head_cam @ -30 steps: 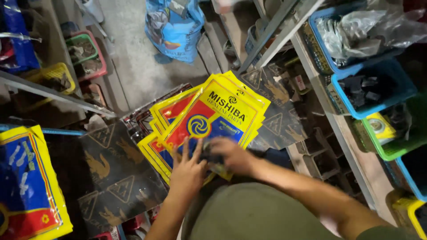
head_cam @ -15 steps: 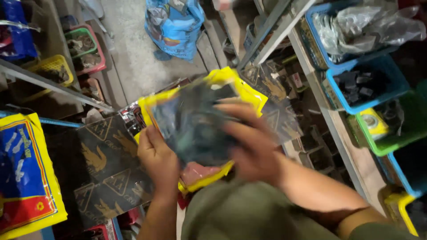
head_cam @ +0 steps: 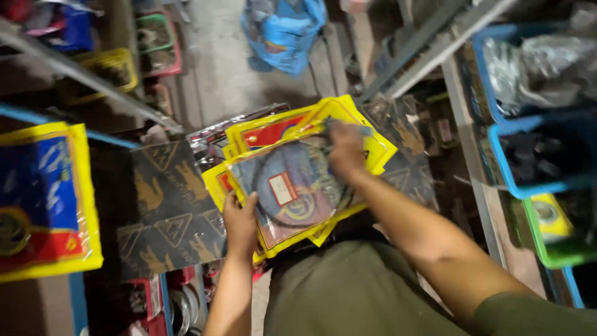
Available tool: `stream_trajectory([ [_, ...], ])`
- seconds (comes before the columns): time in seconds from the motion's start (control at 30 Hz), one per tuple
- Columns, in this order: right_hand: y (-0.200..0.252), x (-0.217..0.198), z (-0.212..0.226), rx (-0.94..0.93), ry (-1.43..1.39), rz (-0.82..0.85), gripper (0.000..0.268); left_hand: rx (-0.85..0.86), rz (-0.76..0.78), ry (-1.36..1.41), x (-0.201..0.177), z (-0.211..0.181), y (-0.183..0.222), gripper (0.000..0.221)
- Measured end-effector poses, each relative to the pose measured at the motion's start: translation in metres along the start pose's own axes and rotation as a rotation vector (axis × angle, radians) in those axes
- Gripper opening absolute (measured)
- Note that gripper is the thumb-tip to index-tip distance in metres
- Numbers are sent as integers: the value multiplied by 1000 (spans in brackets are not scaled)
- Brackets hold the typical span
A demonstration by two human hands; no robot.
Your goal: The person wipes a stack of packaged motorcycle parts with a cloth, handling them one at a time and then placing them back onto a wooden surface.
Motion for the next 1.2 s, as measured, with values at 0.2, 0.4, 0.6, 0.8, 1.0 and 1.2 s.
stream_trajectory([
  [0.2, -20, -9, 96, -324, -160, -67, 43, -25, -103, 189, 5, 22, -7, 15],
  [0.4, -1, -14, 151, -677, -337, 148, 46, -79, -203, 339, 16, 30, 0, 23],
  [0.6, -13, 24, -8, -144, 166, 33, 33, -129, -202, 129, 41, -23, 37, 29],
  [0.8, 52, 26, 102, -470, 417, -64, 26, -322, -81, 247, 44, -43, 40, 46],
  [1.0, 47, -32, 146, -613, -405, -320, 26, -215, -142, 137, 21, -7, -16, 62],
  [1.2, 70, -50, -19, 147, 193, 222, 45, -326, 28, 401, 15, -12, -9, 24],
])
Point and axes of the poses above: each hand's wrist, its own y-axis away from the middle knuckle, its own x-axis out of the palm, z = x × y, the point moved 2 cm from there along -y, towards the middle knuckle, and after that the axes turned 7 degrees about -x, right-handed, at the moved point
